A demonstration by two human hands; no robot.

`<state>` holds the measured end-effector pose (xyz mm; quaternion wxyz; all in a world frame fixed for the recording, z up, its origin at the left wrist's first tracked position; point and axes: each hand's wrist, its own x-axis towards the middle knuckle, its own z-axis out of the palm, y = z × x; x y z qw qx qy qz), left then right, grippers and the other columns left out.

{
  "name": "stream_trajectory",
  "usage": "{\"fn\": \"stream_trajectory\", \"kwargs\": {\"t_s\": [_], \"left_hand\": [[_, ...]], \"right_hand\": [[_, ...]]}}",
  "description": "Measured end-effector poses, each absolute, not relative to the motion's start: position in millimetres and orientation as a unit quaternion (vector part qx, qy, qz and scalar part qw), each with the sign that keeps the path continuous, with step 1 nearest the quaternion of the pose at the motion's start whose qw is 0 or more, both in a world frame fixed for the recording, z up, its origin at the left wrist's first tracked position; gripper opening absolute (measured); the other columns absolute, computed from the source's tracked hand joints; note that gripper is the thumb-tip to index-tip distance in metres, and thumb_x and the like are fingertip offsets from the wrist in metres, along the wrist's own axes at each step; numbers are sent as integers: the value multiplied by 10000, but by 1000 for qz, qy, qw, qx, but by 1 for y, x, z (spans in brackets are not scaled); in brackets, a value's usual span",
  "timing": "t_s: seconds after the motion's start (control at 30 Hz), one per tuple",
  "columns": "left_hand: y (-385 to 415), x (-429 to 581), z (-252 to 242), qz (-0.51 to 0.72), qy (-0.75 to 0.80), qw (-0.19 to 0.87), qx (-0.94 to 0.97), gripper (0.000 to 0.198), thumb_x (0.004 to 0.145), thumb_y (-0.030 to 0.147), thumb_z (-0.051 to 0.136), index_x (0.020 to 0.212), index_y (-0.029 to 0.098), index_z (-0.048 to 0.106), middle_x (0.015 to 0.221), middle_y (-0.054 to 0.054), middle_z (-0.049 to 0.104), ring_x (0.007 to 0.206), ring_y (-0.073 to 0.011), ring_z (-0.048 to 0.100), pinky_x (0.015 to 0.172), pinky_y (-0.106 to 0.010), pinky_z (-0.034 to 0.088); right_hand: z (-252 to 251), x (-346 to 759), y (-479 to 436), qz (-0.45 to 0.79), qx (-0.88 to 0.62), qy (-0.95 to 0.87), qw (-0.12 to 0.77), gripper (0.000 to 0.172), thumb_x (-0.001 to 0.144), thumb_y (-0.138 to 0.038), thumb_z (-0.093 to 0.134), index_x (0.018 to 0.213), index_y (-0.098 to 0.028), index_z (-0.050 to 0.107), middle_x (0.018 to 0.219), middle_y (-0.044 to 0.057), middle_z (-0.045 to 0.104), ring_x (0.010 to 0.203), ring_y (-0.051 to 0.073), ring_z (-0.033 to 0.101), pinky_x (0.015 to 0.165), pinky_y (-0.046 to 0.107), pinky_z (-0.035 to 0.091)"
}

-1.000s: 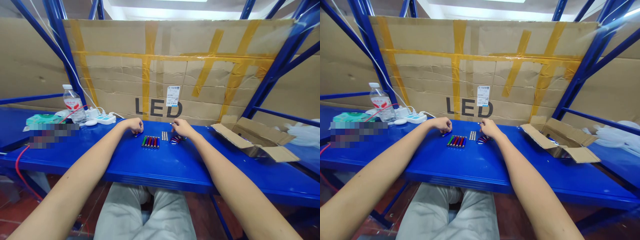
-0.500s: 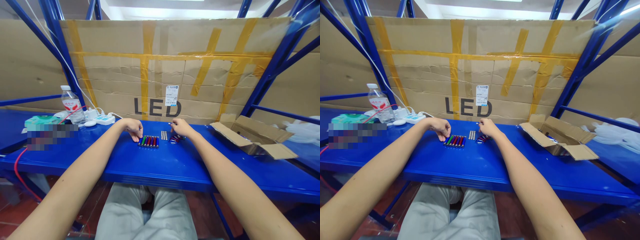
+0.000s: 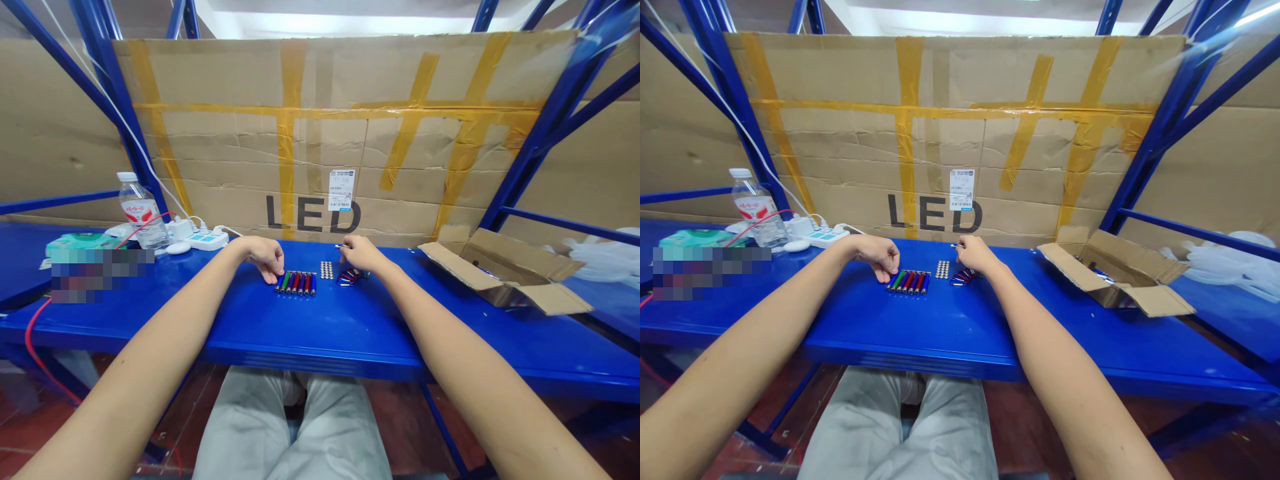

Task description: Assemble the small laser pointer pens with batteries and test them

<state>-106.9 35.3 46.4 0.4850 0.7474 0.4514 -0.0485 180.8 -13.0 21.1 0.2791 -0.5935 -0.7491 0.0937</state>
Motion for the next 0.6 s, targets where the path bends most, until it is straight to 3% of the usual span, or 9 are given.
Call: {"fn": "stream_trajectory", "kwargs": {"t_s": [0.1, 0.2, 0.33, 0.5, 0.6], "left_hand": [[38, -107, 47, -8, 478, 448, 756, 252, 626, 293, 764, 763, 154, 605, 720, -54, 692, 728, -206, 688, 714, -343, 556], [40, -96, 44, 112, 510, 322, 790, 188, 716, 278, 675, 825, 149, 592, 749, -55, 672, 678, -179, 654, 666, -320, 527], [29, -67, 35, 281, 406, 161, 854, 217, 794, 268, 602, 979, 153, 607, 876, -54, 663, 813, -167, 618, 774, -303, 481], [0, -37, 30, 322, 287, 146, 890, 361, 842, 259, 585, 1191, 174, 558, 996, -63, 665, 885, -162, 599, 799, -291, 449], [-7, -30, 29, 344, 261, 144, 891, 197, 862, 244, 562, 1032, 165, 625, 935, -51, 672, 831, -152, 591, 751, -279, 440]], "right_hand": [[21, 181, -13, 88, -588, -752, 285, 190, 879, -161, 494, 708, -180, 574, 752, 48, 731, 710, 160, 617, 636, 236, 409], [21, 179, -12, 105, -573, -752, 307, 202, 876, -183, 511, 689, -176, 586, 763, 41, 733, 713, 150, 613, 676, 234, 428], [20, 172, -11, 214, -520, -745, 359, 169, 871, -182, 523, 720, -168, 599, 710, 35, 714, 696, 141, 626, 710, 239, 473], [21, 162, -18, 378, -450, -716, 376, 212, 888, -179, 526, 676, -169, 539, 622, 29, 660, 606, 132, 632, 651, 253, 524], [22, 159, -23, 413, -438, -713, 360, 221, 887, -234, 576, 680, -165, 538, 622, 31, 657, 575, 125, 625, 630, 253, 537]]}}
